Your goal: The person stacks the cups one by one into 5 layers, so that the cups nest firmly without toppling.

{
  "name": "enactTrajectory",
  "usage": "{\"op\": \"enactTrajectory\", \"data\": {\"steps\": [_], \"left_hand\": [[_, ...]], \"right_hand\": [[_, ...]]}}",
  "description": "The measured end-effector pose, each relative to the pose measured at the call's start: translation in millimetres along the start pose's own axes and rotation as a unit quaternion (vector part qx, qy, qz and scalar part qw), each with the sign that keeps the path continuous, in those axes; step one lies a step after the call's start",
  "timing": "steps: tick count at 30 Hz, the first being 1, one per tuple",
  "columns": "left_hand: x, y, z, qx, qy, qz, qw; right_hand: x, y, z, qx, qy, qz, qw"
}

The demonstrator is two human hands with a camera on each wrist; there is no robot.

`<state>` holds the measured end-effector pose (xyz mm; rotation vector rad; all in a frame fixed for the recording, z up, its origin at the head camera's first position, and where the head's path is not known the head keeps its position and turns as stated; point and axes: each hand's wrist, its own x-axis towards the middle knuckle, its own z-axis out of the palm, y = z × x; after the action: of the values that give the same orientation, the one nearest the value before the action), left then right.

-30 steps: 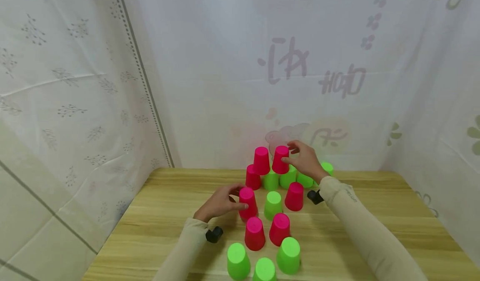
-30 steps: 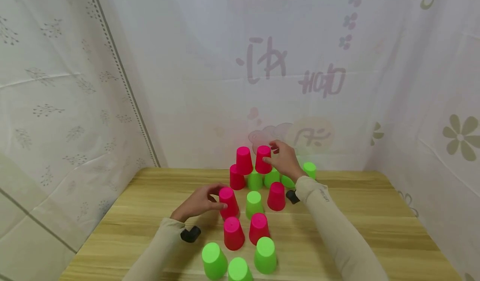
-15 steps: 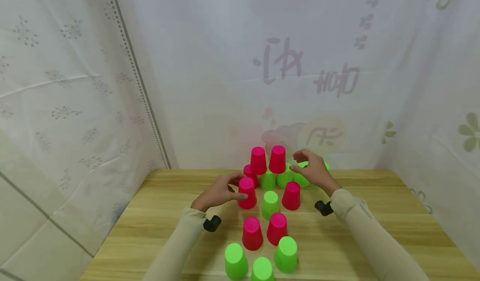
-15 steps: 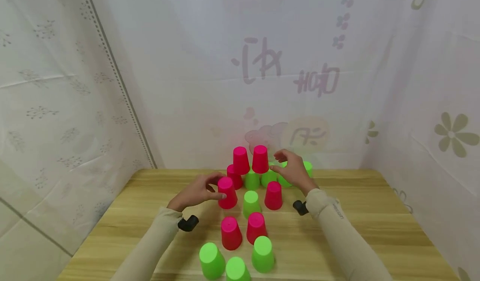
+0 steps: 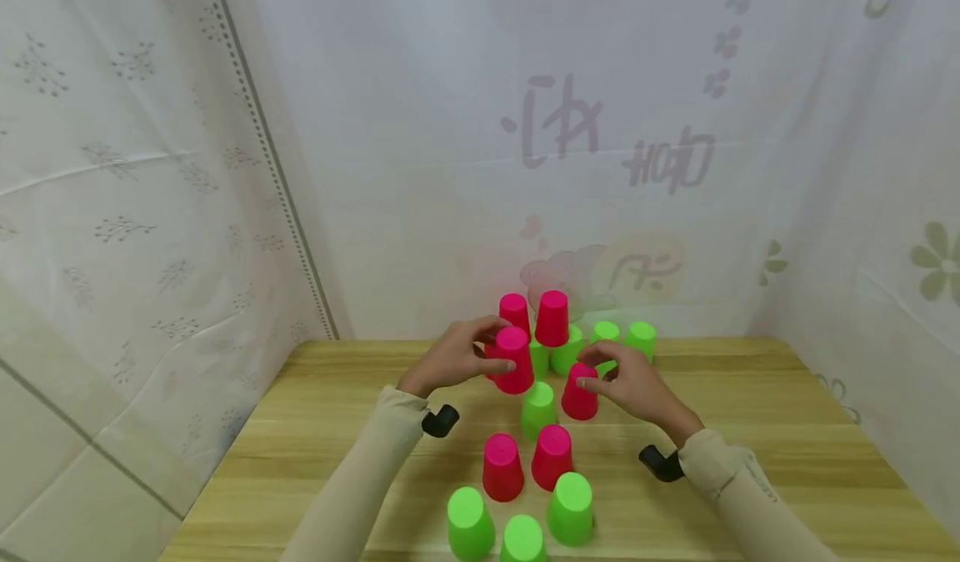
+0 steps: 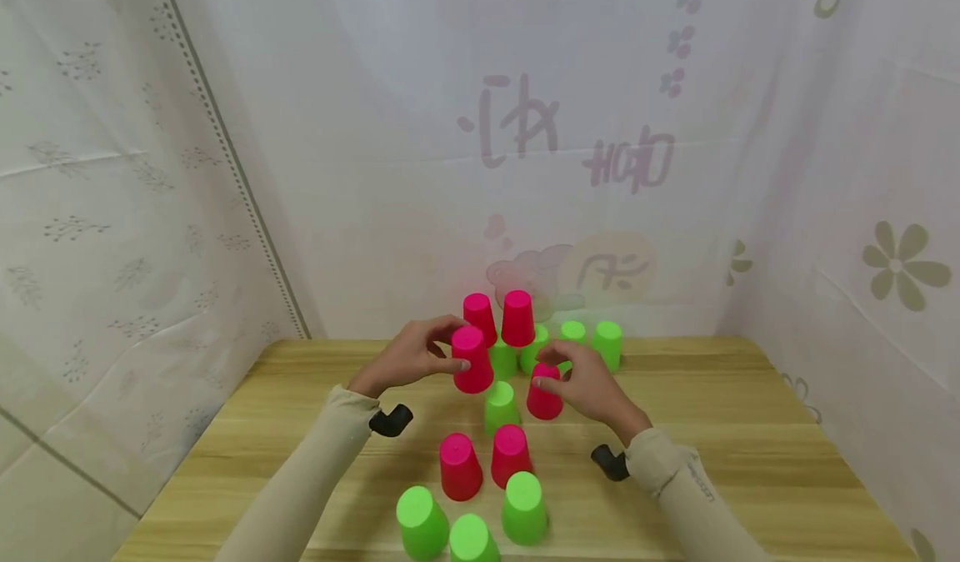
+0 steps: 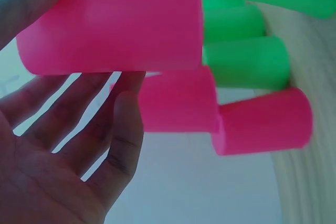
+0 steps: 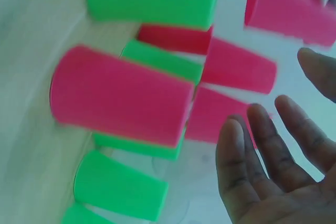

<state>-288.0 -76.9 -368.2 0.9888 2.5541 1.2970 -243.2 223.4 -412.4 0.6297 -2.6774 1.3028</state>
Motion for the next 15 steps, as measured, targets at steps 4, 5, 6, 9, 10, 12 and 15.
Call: {"op": "enactTrajectory", "data": {"steps": [4,5,6,9,10,12,15], "left_hand": [[13.7,11.0,3.8,0.000,0.009,0.008,0.9999],[16.8,14.1,4.8,0.000,0.009,0.010,0.9999],[19.9,17.1,5.7,0.002,0.009,0.013,0.9999],[28.6,25.5,8.2,0.016,0.003,0.018,0.9997],[31.6,28.0,9.0,0.024,0.002,0.021,0.9995],[38.1,31.5,11.0,0.039,0.002,0.027,0.9989],[49.9,36.1,14.5,0.050,0.005,0.046,0.9977]], "right_hand": [[-19.5,-10,2,0.058,-0.035,-0.008,0.9977],[-24.4,-12,3,0.074,-0.044,-0.011,0.9962],[-29.3,-15,4,0.086,-0.053,-0.017,0.9947],[-43.7,-20,9,0.111,-0.077,-0.038,0.9901],[-48.1,-21,11,0.114,-0.084,-0.045,0.9889],[-56.6,-22,16,0.120,-0.094,-0.054,0.9869],[-68.3,-23,23,0.128,-0.109,-0.055,0.9842]]}}
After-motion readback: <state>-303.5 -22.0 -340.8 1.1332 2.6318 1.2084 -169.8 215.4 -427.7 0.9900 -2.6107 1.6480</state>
